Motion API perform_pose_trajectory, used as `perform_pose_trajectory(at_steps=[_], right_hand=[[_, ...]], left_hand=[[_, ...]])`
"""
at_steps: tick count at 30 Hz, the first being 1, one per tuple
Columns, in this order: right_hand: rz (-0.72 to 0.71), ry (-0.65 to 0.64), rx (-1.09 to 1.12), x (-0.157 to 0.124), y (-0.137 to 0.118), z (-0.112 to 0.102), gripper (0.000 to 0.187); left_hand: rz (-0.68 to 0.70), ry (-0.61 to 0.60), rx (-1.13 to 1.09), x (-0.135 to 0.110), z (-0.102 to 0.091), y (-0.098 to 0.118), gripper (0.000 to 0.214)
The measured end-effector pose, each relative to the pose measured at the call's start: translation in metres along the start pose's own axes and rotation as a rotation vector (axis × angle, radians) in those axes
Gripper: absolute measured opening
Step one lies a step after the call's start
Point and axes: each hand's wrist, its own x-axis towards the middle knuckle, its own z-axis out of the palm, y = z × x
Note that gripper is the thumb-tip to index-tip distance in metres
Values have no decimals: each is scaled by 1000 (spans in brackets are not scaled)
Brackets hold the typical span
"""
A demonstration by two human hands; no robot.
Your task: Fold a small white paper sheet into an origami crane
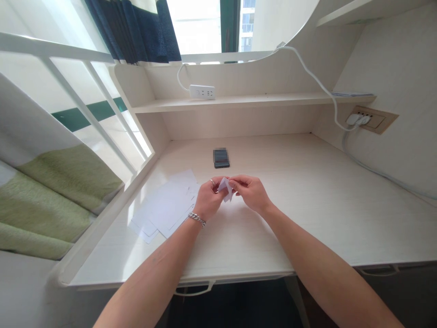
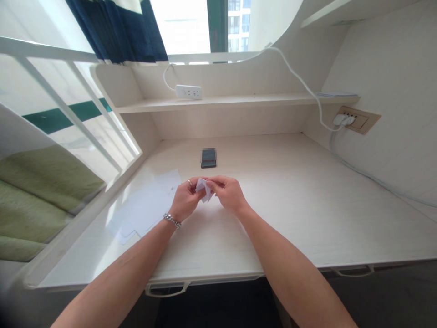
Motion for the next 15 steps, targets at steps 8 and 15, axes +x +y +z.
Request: perform_pose_trajectory(at_steps=[8,15], right_hand=[[-185,92,-227,-2,5,1,20],[-169,95,-352,-3,3,0,19]], left_hand=[[-34,16,-61,2,1,-3,37],[-231,72,-212,3,2,4,37]])
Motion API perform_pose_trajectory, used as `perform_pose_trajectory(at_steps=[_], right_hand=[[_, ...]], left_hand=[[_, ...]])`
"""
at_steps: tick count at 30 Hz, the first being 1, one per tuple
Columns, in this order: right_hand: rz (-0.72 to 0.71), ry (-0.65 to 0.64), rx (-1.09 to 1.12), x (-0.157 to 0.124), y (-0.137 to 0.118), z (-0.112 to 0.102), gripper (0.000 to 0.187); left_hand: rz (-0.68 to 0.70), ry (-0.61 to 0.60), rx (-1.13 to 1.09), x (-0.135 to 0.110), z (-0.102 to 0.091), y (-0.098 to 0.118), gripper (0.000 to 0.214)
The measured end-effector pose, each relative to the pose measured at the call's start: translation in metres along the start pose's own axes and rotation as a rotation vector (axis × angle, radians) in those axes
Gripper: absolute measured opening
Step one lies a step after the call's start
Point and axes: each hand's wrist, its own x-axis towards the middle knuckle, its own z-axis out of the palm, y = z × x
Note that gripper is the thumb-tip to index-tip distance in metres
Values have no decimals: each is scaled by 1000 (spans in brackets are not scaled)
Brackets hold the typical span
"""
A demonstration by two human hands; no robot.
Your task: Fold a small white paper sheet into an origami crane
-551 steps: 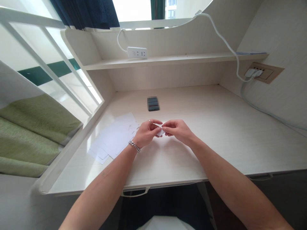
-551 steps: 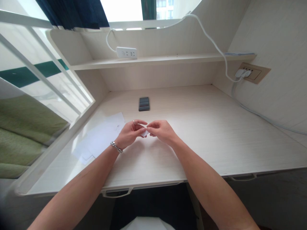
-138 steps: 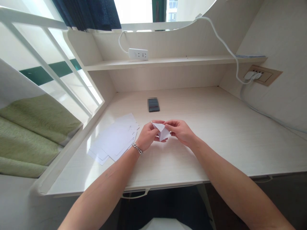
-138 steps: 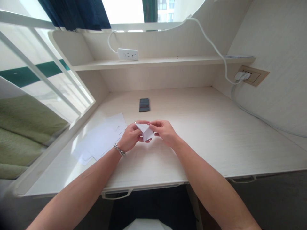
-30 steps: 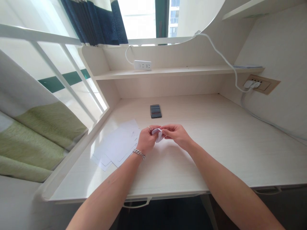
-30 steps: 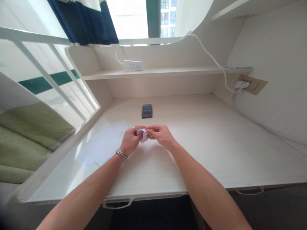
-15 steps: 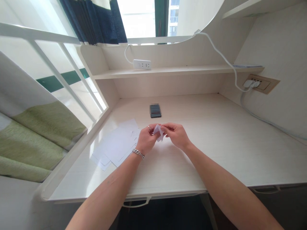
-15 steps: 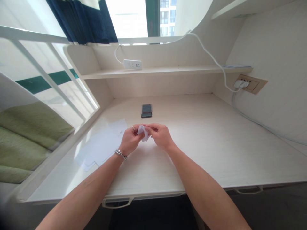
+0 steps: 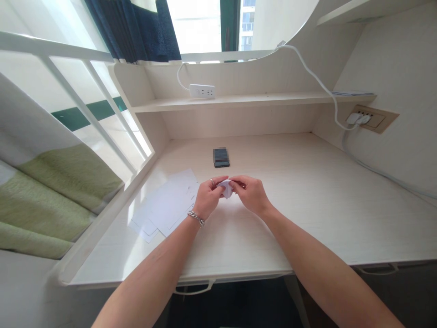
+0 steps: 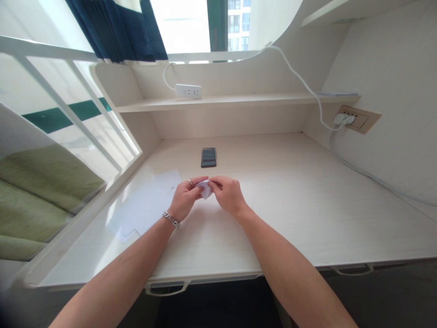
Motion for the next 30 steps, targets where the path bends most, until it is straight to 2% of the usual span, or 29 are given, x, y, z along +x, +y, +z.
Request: perform_pose_trajectory(at_steps=[6,10,18,22,24,26,30], right_hand=[[-23,13,-120,-1,-1,1,20],[-10,14,-70,-1,-1,1,18],[127,43,70,0,1,4,17],[306,-59,333,3,2,4,26],[363,-70,396,3,0,3,28],[359,-71,407,3,-3,3,30],[223,-68,370,1,-2,4,29]], left_hand=[[-71,-7,-55,-5,4,7,48],[-66,-1,-22,-4,4,7,48],[-79,14,-52,-4,4,7,44],[-75,0,-82,-5,5,8,44],[-72,-1,-83,-5,5,7,44],[-60,-3,-77,-4,5,6,42],[-14,-24,-55,-2,4,3,38]])
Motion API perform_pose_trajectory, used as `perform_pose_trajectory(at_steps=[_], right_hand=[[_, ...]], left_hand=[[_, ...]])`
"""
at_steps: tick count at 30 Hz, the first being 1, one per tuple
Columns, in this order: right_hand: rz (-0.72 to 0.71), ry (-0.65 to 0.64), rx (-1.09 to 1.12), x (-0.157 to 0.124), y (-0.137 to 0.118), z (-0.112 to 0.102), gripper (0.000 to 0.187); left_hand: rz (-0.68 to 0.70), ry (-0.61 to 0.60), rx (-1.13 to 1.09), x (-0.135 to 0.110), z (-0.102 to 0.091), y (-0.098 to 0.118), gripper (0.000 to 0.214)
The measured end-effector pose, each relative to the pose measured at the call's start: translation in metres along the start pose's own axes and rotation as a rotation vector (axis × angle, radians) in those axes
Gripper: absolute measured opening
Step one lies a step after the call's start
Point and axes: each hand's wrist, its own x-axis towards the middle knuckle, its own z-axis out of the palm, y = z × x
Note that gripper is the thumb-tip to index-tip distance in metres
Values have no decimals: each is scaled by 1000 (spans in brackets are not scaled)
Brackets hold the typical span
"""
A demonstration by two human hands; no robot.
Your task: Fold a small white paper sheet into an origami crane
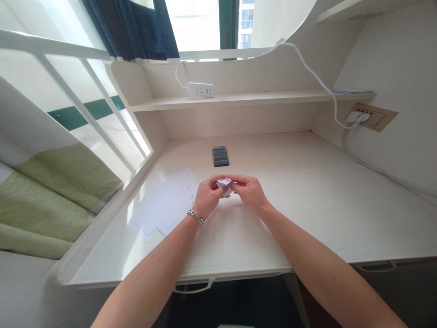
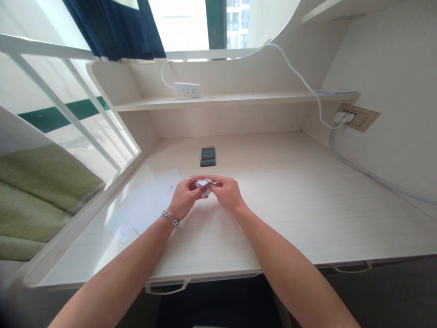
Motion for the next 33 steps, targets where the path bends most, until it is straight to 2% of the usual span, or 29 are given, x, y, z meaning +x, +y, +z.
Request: perform_pose_trajectory(at_steps=[5,13,17,21,24,29,33], right_hand=[[-117,85,-149,2,9,-2,19],[-183,30,-184,2,11,-5,17],[-139,10,-173,3,6,-5,16],[-17,-76,22,3,4,-3,32],[38,-83,128,4,5,-2,39],[81,-99,122,4,4,-4,39],[112,-78,132,6,6,-4,37]], left_hand=[[30,-23,51,-1,-1,-1,36],[62,-7,68,-1,0,-2,34],[87,-20,68,-1,0,-2,37],[88,-45,71,-1,0,-2,37],[57,-56,47,-1,1,-1,39],[37,-15,7,-2,0,1,42],[52,-72,34,-3,0,0,42]])
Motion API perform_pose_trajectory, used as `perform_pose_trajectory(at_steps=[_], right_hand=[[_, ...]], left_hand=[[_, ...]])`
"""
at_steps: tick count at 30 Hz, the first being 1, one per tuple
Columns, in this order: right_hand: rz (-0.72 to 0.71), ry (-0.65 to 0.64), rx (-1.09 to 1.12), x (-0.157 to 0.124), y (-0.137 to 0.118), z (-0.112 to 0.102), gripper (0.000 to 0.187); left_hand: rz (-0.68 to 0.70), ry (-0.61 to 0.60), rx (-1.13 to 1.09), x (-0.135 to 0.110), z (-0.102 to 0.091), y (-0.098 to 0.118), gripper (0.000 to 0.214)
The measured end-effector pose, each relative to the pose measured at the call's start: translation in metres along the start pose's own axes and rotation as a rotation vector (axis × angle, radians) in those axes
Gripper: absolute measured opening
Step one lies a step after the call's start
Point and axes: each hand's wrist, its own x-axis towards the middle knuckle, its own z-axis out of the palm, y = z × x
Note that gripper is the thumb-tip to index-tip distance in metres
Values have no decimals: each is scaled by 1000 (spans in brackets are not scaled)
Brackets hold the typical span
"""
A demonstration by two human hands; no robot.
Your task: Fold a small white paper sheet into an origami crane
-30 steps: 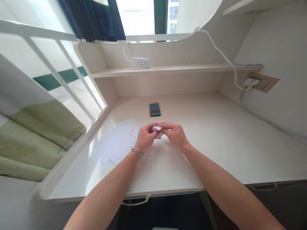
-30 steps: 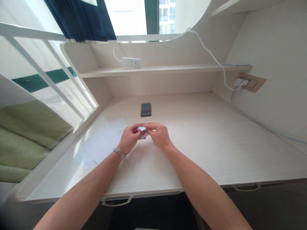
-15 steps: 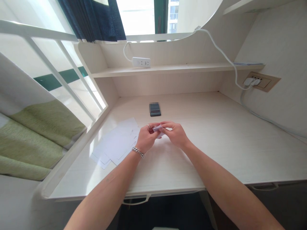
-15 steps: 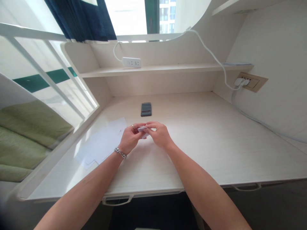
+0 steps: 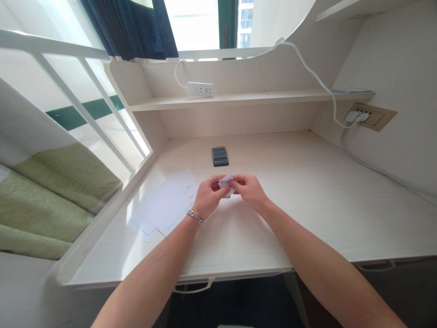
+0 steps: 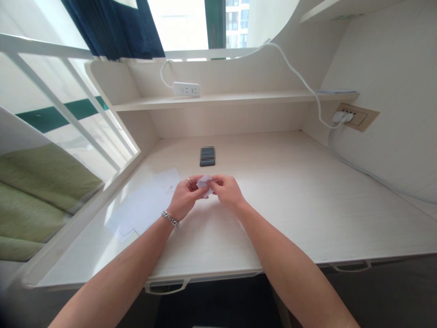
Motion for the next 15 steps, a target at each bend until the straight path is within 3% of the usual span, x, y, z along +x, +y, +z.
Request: perform_pose_trajectory(at_steps=[5,10,15], right_hand=[[-17,85,22,5,6,0,38],[1,90,-6,3,0,0,34],[40,100,-27,0,-6,1,28]], left_hand=[[-20,-29,-9,0,-1,0,47],[-57,32,-92,3,-3,0,41],[-51,-13,-126,4,-6,-3,40]])
